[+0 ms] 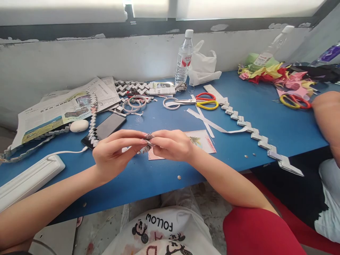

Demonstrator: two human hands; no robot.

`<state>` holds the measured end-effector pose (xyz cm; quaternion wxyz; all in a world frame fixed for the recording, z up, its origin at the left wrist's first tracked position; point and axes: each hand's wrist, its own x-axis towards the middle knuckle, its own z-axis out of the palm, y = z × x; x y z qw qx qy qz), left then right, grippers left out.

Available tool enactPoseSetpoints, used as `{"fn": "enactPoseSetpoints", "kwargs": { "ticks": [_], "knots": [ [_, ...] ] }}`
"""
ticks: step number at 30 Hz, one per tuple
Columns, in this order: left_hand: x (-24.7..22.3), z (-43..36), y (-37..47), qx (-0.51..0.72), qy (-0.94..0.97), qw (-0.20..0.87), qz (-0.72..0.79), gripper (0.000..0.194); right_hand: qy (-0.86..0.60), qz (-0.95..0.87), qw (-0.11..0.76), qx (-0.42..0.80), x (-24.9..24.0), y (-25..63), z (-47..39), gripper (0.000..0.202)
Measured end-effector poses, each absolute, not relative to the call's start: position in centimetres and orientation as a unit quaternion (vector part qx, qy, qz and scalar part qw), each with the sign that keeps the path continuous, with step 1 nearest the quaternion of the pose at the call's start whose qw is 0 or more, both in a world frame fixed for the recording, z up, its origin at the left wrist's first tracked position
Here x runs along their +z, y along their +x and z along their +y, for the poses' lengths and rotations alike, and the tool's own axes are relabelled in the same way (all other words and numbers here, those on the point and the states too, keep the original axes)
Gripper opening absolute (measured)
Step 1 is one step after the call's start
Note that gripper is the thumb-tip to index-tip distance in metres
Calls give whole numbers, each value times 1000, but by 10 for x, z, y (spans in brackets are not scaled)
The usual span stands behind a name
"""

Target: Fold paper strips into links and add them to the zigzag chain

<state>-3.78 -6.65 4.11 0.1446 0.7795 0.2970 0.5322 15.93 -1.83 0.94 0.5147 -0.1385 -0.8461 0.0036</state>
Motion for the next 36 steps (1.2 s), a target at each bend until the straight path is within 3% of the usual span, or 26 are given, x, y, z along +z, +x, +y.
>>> {"fn": "enactPoseSetpoints", "kwargs": {
  "ticks": [11,18,36],
  "knots": [
    [44,-66,-37,528,772,163,314,13,-152,-851,502,-25,12,158,-19,12],
    [43,-67,-37,534,773,154,307,15,-134,-844,519,-10,11,158,-19,25],
    [43,-67,-36,537,759,170,326,12,-157,-849,501,56,5,161,-17,27]
  ]
}}
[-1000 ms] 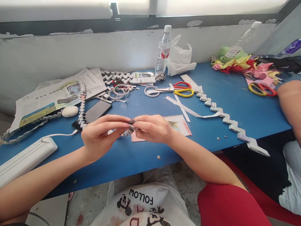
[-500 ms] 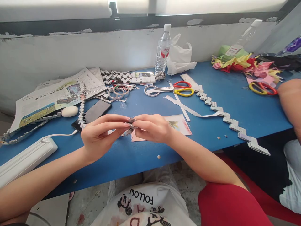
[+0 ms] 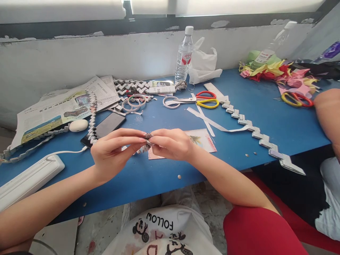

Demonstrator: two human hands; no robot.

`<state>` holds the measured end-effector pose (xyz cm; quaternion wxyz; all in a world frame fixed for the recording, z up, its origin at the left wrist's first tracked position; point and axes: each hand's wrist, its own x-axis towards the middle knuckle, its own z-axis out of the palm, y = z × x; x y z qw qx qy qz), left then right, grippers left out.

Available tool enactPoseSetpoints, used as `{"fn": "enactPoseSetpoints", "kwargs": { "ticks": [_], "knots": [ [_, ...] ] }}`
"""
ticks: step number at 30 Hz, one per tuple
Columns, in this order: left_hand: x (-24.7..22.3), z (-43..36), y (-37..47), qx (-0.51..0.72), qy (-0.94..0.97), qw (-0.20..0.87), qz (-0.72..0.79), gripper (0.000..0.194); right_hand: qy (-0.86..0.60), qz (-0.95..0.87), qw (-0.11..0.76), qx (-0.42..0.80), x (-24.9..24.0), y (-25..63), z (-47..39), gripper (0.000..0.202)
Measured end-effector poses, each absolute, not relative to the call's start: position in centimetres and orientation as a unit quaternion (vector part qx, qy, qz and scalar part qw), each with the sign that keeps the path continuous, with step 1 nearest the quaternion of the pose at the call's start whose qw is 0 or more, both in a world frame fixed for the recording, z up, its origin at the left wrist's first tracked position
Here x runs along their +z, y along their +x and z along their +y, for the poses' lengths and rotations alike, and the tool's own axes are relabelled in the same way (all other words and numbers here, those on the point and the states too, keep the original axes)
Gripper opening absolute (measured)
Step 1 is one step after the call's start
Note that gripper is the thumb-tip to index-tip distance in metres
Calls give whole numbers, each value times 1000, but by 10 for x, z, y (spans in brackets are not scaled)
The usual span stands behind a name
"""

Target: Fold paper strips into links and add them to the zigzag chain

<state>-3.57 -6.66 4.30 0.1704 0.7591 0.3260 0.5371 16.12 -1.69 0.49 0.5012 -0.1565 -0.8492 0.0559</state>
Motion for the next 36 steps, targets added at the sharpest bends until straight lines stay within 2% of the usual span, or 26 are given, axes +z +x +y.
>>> {"fn": "enactPoseSetpoints", "kwargs": {
  "ticks": [9,14,19,24,36],
  "knots": [
    [42,-66,-37,543,763,170,309,15,-130,-840,527,2,10,158,-18,27],
    [41,-66,-36,544,760,176,309,17,-161,-847,507,-5,8,158,-17,18],
    [41,-66,-36,545,758,179,311,17,-131,-835,534,-32,9,156,-17,26],
    [41,-66,-36,546,759,175,306,18,-144,-839,521,-59,9,155,-17,14],
    [39,-64,-38,551,766,163,288,23,-109,-835,537,-52,13,153,-18,27]
  ]
}}
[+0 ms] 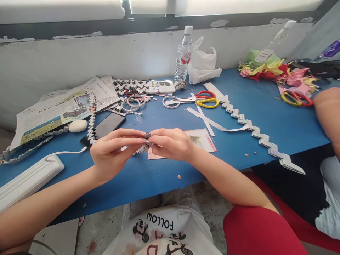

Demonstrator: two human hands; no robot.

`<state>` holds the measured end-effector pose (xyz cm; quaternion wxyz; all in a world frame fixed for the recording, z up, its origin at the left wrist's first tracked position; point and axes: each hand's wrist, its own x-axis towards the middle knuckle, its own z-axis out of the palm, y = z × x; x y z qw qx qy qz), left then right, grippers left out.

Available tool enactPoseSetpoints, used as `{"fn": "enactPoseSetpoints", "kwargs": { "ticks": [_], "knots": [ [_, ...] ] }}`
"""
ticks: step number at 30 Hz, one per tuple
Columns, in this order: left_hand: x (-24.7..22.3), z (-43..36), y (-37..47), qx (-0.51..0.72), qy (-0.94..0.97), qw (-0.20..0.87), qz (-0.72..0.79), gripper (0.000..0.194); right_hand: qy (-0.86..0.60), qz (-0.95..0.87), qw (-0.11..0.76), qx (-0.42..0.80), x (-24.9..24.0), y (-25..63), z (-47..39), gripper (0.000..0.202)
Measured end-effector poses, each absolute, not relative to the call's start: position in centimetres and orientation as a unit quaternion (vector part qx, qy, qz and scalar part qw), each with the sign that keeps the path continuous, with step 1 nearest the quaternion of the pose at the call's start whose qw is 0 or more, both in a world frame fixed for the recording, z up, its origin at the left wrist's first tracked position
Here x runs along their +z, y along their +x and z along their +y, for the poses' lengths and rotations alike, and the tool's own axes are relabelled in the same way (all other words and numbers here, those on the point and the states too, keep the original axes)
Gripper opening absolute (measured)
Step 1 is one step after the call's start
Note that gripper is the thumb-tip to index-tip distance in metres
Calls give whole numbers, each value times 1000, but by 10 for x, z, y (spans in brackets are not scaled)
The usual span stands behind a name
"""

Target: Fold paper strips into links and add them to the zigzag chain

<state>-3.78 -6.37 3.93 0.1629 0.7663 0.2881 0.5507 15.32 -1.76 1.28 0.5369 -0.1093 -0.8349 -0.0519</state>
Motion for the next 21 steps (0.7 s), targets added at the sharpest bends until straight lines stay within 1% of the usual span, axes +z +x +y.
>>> {"fn": "enactPoseSetpoints", "kwargs": {
  "ticks": [4,8,12,17,21],
  "knots": [
    [40,-64,-38,543,766,166,299,20,-114,-838,530,-54,13,153,-17,25],
    [42,-66,-36,524,764,175,333,13,-120,-839,528,-65,10,154,-15,27],
    [46,-66,-33,502,741,242,375,6,-132,-841,521,-66,8,153,-14,27],
    [52,-64,-35,462,737,303,389,8,-167,-844,508,-31,10,152,-17,22],
    [54,-60,-37,453,717,346,402,8,-183,-849,496,4,11,152,-17,16]
  ]
}}
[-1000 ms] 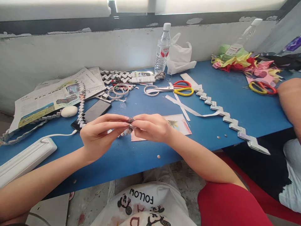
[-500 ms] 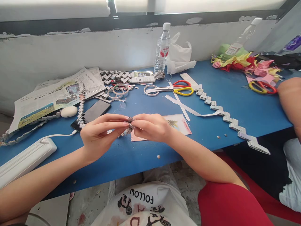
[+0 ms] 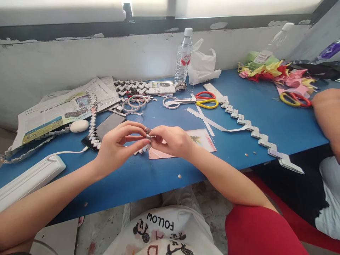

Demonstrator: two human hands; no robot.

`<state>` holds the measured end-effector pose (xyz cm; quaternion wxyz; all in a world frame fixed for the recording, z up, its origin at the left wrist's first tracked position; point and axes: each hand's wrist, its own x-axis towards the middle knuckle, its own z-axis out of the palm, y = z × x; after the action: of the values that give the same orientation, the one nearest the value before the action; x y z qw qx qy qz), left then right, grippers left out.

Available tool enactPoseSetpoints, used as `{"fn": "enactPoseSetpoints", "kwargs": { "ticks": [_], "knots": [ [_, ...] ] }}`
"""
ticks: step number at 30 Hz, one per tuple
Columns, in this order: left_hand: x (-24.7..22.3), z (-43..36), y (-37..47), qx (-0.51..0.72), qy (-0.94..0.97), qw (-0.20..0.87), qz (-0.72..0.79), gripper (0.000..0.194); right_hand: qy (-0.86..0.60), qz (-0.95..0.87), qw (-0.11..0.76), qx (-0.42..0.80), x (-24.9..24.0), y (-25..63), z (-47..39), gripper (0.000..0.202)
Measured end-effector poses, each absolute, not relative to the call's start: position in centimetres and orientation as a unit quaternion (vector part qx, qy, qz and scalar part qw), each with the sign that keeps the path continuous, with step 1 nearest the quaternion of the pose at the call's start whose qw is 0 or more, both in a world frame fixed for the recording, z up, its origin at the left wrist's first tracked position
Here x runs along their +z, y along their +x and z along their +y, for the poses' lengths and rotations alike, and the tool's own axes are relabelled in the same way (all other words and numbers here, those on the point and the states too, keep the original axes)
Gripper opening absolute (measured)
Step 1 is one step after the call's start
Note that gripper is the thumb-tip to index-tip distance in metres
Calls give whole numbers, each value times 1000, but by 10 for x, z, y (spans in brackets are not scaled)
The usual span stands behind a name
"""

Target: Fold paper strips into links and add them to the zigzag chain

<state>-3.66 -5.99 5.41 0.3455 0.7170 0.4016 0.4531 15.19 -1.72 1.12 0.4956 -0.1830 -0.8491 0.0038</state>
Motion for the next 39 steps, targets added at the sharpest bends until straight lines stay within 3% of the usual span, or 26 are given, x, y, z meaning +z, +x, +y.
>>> {"fn": "enactPoseSetpoints", "kwargs": {
  "ticks": [4,10,14,24,39],
  "knots": [
    [52,-52,-38,455,665,406,431,13,-202,-849,480,85,12,149,-16,9],
    [50,-36,-45,442,534,559,455,24,-253,-738,461,424,14,144,-13,8],
    [49,-28,-49,421,485,617,455,26,-254,-709,444,486,13,143,-10,13],
    [42,-23,-51,384,457,674,435,23,-301,-770,424,370,20,143,-13,8],
    [38,-31,-43,406,472,614,485,28,-258,-869,396,149,13,143,-10,12]
  ]
}}
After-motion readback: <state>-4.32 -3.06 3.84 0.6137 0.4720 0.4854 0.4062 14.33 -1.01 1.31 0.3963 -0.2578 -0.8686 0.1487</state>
